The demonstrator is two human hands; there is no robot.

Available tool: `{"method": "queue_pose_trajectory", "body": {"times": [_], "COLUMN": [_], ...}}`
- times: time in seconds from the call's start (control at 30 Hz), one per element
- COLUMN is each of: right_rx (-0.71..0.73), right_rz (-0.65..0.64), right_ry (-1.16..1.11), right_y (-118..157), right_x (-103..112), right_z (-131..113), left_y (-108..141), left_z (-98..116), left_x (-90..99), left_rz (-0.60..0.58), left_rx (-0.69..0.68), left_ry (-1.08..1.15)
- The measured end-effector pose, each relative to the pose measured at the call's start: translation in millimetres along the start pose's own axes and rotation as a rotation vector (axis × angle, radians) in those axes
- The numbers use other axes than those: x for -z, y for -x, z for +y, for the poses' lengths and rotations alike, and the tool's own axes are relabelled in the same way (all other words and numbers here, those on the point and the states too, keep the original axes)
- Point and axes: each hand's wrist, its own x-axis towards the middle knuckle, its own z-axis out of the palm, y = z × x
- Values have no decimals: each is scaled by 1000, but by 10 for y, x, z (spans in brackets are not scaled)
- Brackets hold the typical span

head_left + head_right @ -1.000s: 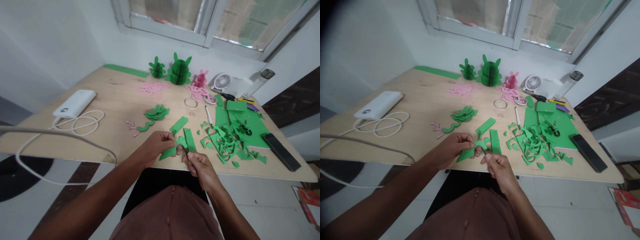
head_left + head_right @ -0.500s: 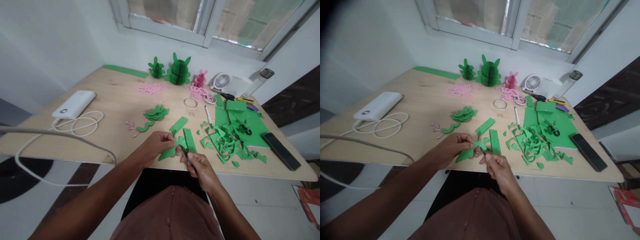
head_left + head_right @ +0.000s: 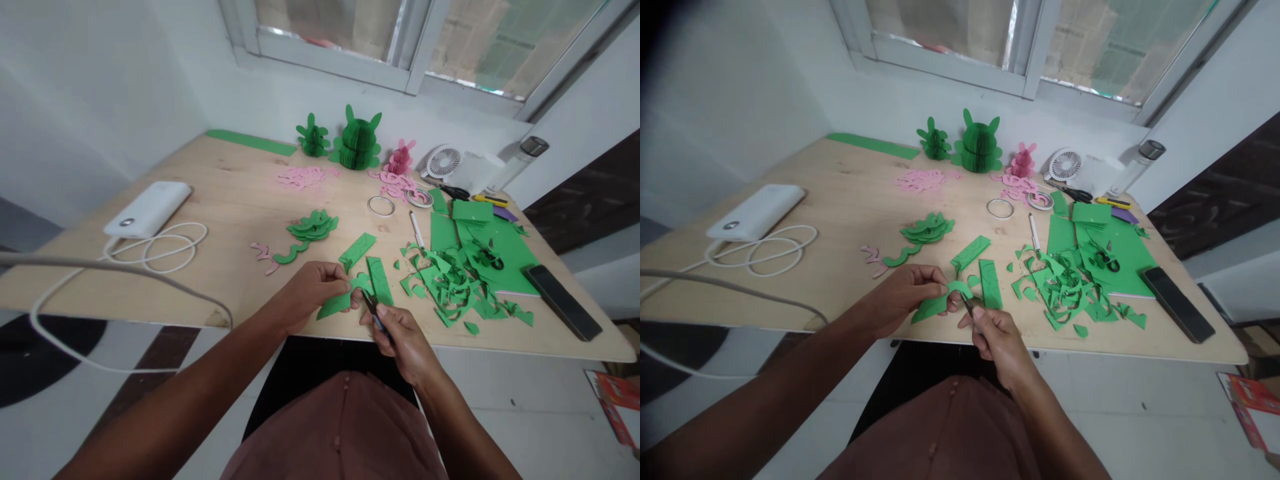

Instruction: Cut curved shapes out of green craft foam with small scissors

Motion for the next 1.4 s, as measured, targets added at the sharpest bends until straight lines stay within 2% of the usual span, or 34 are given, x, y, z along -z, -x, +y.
{"method": "queue_pose_trajectory", "body": {"times": [1.03, 1.4], "right_rx": [28, 61], "right_rz": [27, 57], "right_ry": [8, 60], "right_y": [-23, -25], "right_x": [6, 9], "right_z": [3, 5], "left_y": [2, 1], "left_z": [7, 18], "left_x": [-59, -50], "left_rz": [13, -1], "left_rx": [-25, 24], "left_ry": [-12, 47]}}
